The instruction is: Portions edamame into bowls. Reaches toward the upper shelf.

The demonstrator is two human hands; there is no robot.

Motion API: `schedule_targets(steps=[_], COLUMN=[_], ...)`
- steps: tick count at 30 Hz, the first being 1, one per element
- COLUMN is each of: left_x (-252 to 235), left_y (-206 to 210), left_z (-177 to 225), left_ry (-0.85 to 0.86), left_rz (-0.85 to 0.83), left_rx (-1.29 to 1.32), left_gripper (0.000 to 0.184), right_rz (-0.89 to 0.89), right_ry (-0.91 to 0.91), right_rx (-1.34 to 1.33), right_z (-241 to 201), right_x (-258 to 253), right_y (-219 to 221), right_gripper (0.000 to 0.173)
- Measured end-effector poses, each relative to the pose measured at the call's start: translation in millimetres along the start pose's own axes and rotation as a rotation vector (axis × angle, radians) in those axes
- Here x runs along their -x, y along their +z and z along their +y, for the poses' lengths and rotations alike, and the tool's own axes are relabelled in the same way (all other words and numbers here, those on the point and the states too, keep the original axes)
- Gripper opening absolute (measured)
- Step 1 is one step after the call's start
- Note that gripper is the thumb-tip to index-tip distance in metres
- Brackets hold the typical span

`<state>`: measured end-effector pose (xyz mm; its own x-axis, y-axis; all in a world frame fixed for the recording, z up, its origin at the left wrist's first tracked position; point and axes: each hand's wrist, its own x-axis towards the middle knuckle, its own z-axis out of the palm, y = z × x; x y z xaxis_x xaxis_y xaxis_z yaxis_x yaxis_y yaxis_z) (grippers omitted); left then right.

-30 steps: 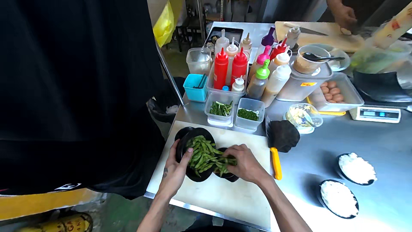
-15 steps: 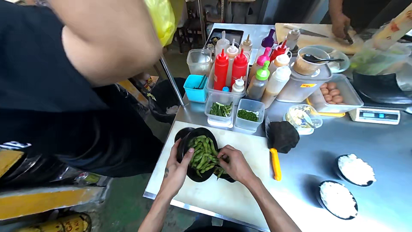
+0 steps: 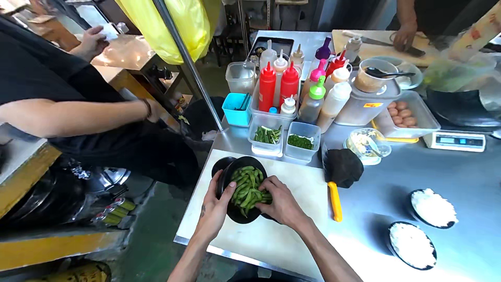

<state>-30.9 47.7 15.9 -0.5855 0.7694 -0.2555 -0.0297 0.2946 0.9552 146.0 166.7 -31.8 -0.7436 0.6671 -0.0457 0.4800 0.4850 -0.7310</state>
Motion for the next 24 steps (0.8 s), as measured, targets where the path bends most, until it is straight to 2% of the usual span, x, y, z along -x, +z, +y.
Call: schedule_targets(steps=[8,11,19,24], left_x=[2.2,0.8,-2.1,-0.2], left_y=[-0.8,-3.7,-8.6,-5.9], left_z=[-1.9,-2.3,-0.2,1.0], left_ry=[-0.017,-0.010,-0.007,0.006], left_rz=[0.009,0.016,0.056,0.036], left_rx=[0.023,-0.023,-0.026,0.007], left_gripper=[0.067,0.068,0.068,0.070], right_rz=[0.104,0.113,0.084,0.230], right_ry=[-0.123,-0.152,-0.130,-0.152], right_rx=[-0.020,-0.014,0.116,0.082], right_z=[10.9,20.1,29.2,2.2], right_x=[14.6,20.9,23.4,2.4], right_y=[-5.4,-5.6,-16.4,1.5], right_gripper=[0.012,0.009,0.014,0.037])
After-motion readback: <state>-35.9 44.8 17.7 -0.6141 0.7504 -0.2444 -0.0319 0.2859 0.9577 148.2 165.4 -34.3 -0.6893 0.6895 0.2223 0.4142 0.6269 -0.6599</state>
